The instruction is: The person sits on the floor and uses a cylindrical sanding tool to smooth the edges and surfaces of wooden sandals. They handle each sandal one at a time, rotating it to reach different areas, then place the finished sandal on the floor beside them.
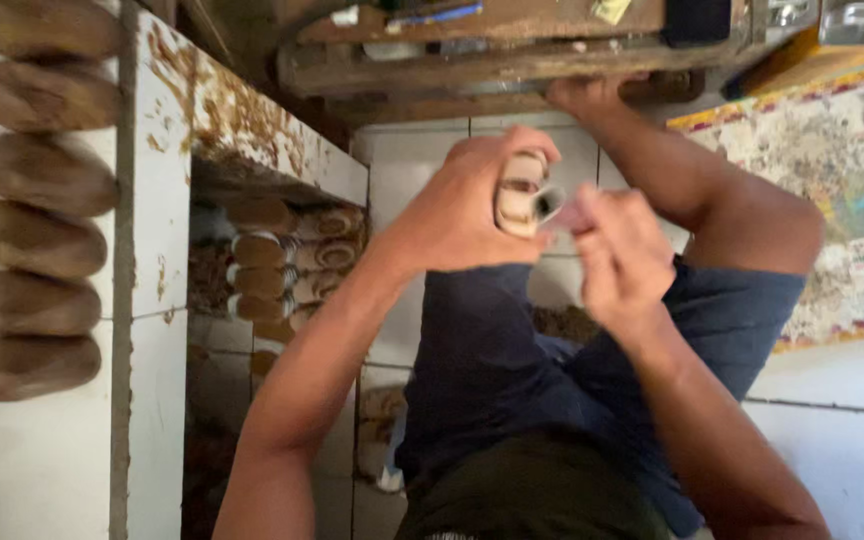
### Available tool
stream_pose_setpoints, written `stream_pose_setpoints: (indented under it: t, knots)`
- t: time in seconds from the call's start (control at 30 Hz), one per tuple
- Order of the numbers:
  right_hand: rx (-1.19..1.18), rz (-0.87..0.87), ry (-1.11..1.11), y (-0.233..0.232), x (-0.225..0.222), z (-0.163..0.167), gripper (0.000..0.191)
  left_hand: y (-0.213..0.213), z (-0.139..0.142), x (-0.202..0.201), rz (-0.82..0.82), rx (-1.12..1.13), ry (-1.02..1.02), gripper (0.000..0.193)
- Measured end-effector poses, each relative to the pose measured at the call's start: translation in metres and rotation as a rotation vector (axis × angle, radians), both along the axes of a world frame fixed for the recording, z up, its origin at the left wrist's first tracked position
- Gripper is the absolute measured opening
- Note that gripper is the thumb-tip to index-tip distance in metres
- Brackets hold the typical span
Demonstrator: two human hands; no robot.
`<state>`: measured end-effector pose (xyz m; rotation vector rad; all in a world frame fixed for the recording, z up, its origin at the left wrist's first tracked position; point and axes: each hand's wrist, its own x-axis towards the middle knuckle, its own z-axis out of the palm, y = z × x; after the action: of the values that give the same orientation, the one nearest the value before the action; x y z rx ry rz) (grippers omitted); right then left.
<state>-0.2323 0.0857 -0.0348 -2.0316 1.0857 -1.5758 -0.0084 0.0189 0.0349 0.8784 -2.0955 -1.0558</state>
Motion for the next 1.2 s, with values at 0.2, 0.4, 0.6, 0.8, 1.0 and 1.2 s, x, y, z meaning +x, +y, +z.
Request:
stream_pose_setpoints:
  t: [0.2, 0.4, 0.6, 0.8, 1.0, 1.2]
  knots:
    - [0.053, 0.015, 0.083, -0.007, -0.003, 0.008, 0.033, 0.001, 0.006, -0.006, -0.007, -0.154, -0.002, 0.062]
    - [-0.066, 0.015, 0.148, 0.004, -0.011, 0.001, 0.035, 0.006, 0.001, -0.010, -0.037, 0.016, -0.054, 0.063]
    - [0.109, -0.082, 0.058, 0.006, -0.009, 0.002, 0.036, 0.003, 0.004, -0.005, 0.027, -0.199, -0.051, 0.064]
    - [-0.045, 0.058, 0.103, 0.006, -0.003, 0.004, 0.037, 0.010, 0.005, -0.007, -0.055, 0.024, 0.001, 0.065]
    - [0.032, -0.063, -0.033, 0.008, -0.002, -0.002, 0.035, 0.016, 0.012, -0.006, 0.081, -0.167, -0.015, 0.067]
    - [0.014, 0.042, 0.038, 0.009, 0.005, -0.004, 0.033, 0.015, 0.011, -0.006, 0.063, -0.218, -0.039, 0.073]
